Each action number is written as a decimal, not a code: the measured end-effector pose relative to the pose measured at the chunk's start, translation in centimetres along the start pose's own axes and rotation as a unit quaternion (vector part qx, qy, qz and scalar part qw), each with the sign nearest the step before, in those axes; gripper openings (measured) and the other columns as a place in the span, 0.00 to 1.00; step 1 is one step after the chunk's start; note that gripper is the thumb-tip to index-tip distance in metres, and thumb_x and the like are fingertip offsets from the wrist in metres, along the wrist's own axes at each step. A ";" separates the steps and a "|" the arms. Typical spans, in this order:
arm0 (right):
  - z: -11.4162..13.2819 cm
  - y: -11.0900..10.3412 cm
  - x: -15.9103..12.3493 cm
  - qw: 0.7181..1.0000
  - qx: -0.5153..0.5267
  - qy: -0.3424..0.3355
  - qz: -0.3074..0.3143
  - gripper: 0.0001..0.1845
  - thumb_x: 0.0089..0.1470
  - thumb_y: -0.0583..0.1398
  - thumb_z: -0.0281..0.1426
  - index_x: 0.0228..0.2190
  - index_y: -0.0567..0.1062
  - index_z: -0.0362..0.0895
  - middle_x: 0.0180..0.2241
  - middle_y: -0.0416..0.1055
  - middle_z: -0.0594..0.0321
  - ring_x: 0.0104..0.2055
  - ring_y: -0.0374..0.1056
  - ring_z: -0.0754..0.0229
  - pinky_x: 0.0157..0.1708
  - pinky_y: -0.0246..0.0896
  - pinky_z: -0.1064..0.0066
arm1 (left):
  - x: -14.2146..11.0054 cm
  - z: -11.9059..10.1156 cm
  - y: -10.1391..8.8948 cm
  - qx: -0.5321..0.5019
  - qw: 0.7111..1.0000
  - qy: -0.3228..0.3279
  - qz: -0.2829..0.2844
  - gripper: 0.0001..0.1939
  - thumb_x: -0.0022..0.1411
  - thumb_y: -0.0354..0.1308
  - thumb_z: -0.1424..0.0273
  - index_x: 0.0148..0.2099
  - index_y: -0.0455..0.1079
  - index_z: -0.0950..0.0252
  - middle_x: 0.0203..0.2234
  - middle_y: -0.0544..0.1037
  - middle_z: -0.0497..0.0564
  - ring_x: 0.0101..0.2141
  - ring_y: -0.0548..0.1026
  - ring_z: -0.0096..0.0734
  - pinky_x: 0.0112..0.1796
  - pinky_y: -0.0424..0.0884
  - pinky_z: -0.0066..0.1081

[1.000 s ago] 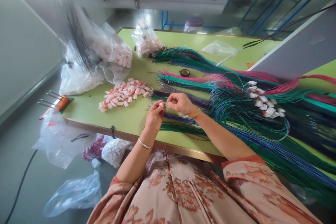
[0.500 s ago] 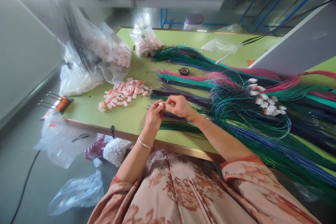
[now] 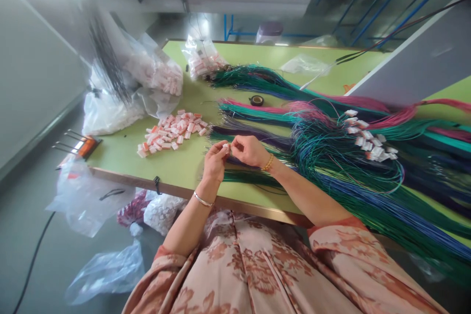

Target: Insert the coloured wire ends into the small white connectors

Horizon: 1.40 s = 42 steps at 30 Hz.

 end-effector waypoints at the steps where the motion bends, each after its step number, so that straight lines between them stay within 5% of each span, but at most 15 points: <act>1: 0.0 0.0 0.0 1.000 -0.005 0.000 0.001 0.07 0.52 0.58 0.31 0.25 0.71 0.42 0.21 0.70 0.65 0.23 0.59 0.67 0.26 0.52 0.75 | 0.0 0.0 0.0 0.004 1.000 -0.002 0.001 0.15 0.43 0.71 0.72 0.36 0.75 0.67 0.26 0.75 0.46 0.27 0.71 0.20 0.34 0.65 0.27; 9: 0.4 0.8 -0.4 0.996 -0.085 -0.018 -0.030 0.06 0.51 0.57 0.29 0.25 0.70 0.42 0.22 0.70 0.62 0.23 0.58 0.66 0.26 0.49 0.73 | -0.4 0.2 0.1 0.022 1.000 0.000 -0.001 0.15 0.41 0.71 0.72 0.35 0.75 0.67 0.26 0.76 0.47 0.27 0.71 0.22 0.32 0.65 0.26; 13: 0.0 -0.3 0.6 0.999 -0.030 -0.029 0.027 0.09 0.54 0.56 0.32 0.27 0.73 0.42 0.23 0.71 0.64 0.24 0.60 0.66 0.27 0.52 0.75 | -0.6 -0.2 0.4 0.014 1.000 -0.007 0.003 0.14 0.42 0.71 0.72 0.35 0.75 0.67 0.26 0.75 0.47 0.27 0.70 0.21 0.33 0.65 0.26; 16: -2.4 -3.8 3.1 1.000 -0.029 0.003 -0.011 0.12 0.58 0.55 0.34 0.32 0.75 0.41 0.29 0.74 0.61 0.28 0.64 0.65 0.30 0.57 0.75 | -0.6 -0.5 0.8 0.002 1.000 -0.004 0.005 0.14 0.44 0.70 0.72 0.35 0.75 0.67 0.27 0.76 0.48 0.26 0.69 0.20 0.34 0.65 0.27; 19: -6.2 -6.3 6.1 0.984 -0.156 0.069 -0.043 0.09 0.54 0.57 0.29 0.33 0.78 0.41 0.35 0.76 0.57 0.33 0.68 0.61 0.36 0.60 0.72 | -0.4 -0.6 1.6 0.004 1.000 -0.007 0.022 0.14 0.45 0.70 0.73 0.36 0.75 0.67 0.28 0.75 0.48 0.27 0.69 0.21 0.35 0.65 0.28; 26: -12.5 -5.7 8.9 0.942 -0.291 0.164 0.003 0.09 0.54 0.60 0.33 0.34 0.80 0.46 0.40 0.76 0.58 0.39 0.70 0.57 0.37 0.59 0.70 | -0.1 0.2 1.9 0.009 0.999 -0.035 0.026 0.14 0.44 0.70 0.73 0.35 0.74 0.68 0.27 0.75 0.48 0.27 0.68 0.21 0.36 0.65 0.28; 35: -11.9 -5.9 9.1 0.942 -0.316 0.107 0.035 0.14 0.59 0.52 0.29 0.43 0.75 0.41 0.40 0.75 0.50 0.37 0.67 0.55 0.37 0.56 0.68 | 0.1 0.5 1.7 0.004 0.999 -0.035 0.032 0.15 0.44 0.70 0.72 0.36 0.74 0.68 0.28 0.75 0.48 0.28 0.69 0.21 0.35 0.65 0.27; 42: -11.9 -4.6 9.6 0.935 -0.335 0.089 0.071 0.10 0.58 0.56 0.34 0.36 0.77 0.44 0.43 0.74 0.55 0.41 0.67 0.55 0.37 0.56 0.69 | 0.0 0.5 1.6 0.006 0.999 -0.039 0.029 0.16 0.44 0.71 0.72 0.37 0.74 0.68 0.28 0.75 0.48 0.27 0.69 0.20 0.34 0.65 0.27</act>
Point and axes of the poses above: each hand's wrist, its own x-axis towards the middle knuckle, its own y-axis out of the palm, z = x × y, the point moved 9 cm from there along x, towards the middle knuckle
